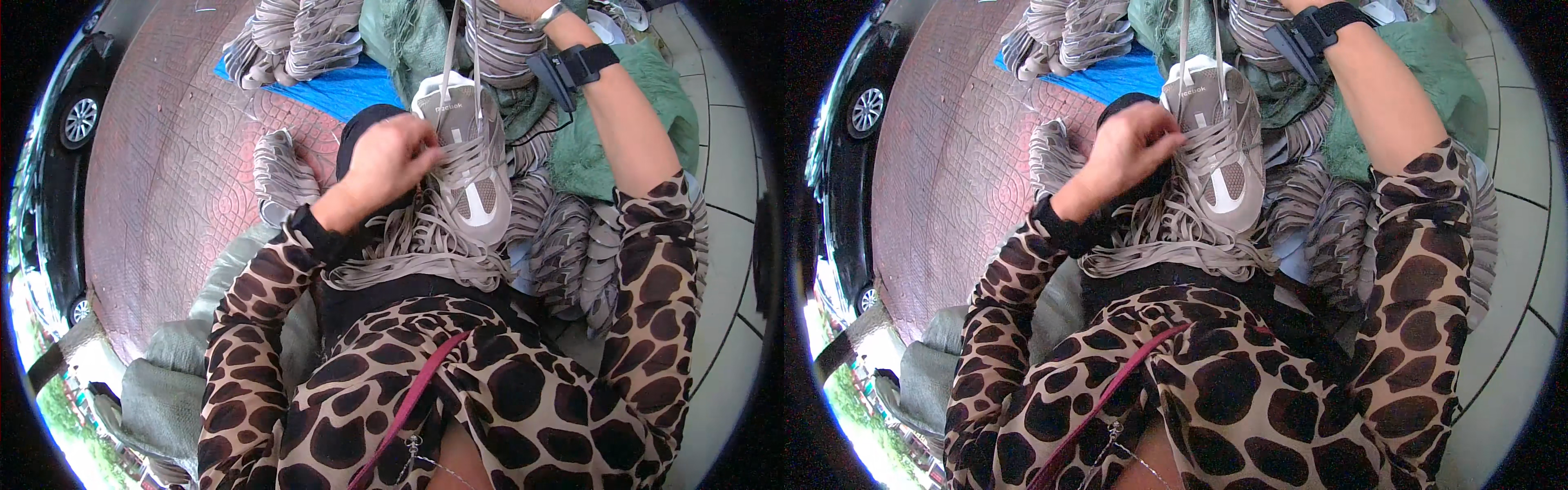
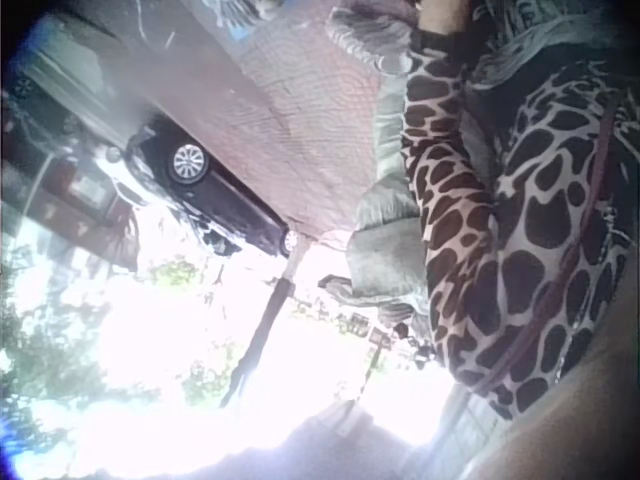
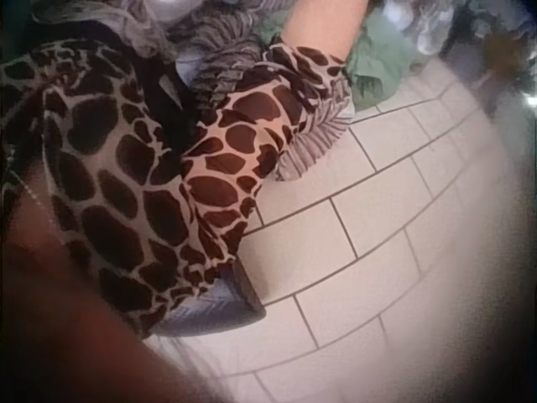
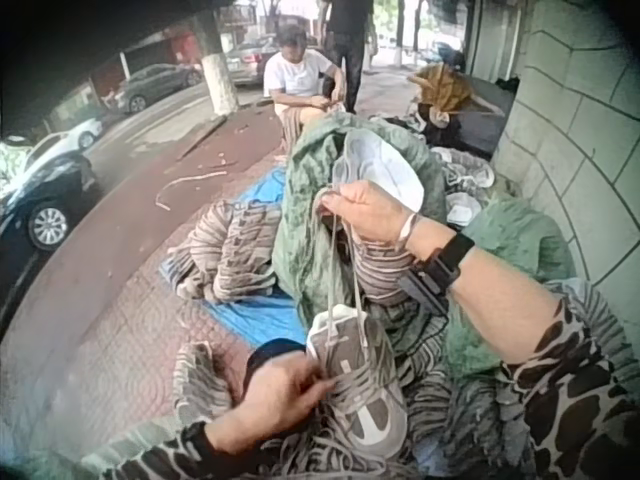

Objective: The person sits on the ground surrounded by stacks of shoes and repeatedly threads a long shoelace through the eyelets of a single sneaker. They pull the lace through the holes and adjust the loops by hand, working on the same shoe throughout the clip.

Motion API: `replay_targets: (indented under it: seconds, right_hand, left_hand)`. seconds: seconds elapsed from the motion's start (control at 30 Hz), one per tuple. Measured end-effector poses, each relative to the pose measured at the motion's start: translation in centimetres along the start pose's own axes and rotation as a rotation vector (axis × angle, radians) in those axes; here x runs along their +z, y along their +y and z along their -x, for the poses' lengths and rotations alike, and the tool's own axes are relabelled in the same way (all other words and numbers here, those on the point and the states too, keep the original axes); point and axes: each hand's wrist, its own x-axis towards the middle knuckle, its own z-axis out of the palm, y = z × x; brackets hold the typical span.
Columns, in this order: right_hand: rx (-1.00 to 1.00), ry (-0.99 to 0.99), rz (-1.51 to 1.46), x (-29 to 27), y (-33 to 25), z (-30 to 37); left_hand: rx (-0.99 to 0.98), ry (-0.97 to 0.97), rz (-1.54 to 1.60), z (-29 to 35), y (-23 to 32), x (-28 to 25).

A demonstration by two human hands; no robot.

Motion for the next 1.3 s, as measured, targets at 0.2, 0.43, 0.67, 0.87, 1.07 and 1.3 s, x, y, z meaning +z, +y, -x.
replay_targets:
  seconds: [0.2,0.43,0.67,0.87,1.07,1.3]
  right_hand:
    - [-0.145,-0.012,0.002,0.5,-1.1,1.0]
    - [0.097,-0.075,-0.423,-0.9,-0.9,2.8]
    - [0.366,-0.274,-0.557,0.6,-4.2,7.2]
    - [0.221,-0.487,0.027,4.9,-1.9,12.5]
    - [0.213,-0.468,0.326,6.8,-3.0,15.2]
    - [-0.057,-0.502,0.218,5.2,-0.7,14.4]
  left_hand:
    - [0.011,-0.011,-0.02,1.5,-0.1,1.5]
    - [0.028,0.007,-0.017,1.5,0.8,1.7]
    - [0.046,0.004,-0.174,0.7,0.6,2.1]
    - [0.009,-0.006,-0.107,1.0,0.8,1.7]
    - [-0.154,-0.015,0.021,1.8,0.9,0.9]
    - [-0.161,-0.045,0.031,2.1,0.1,0.9]
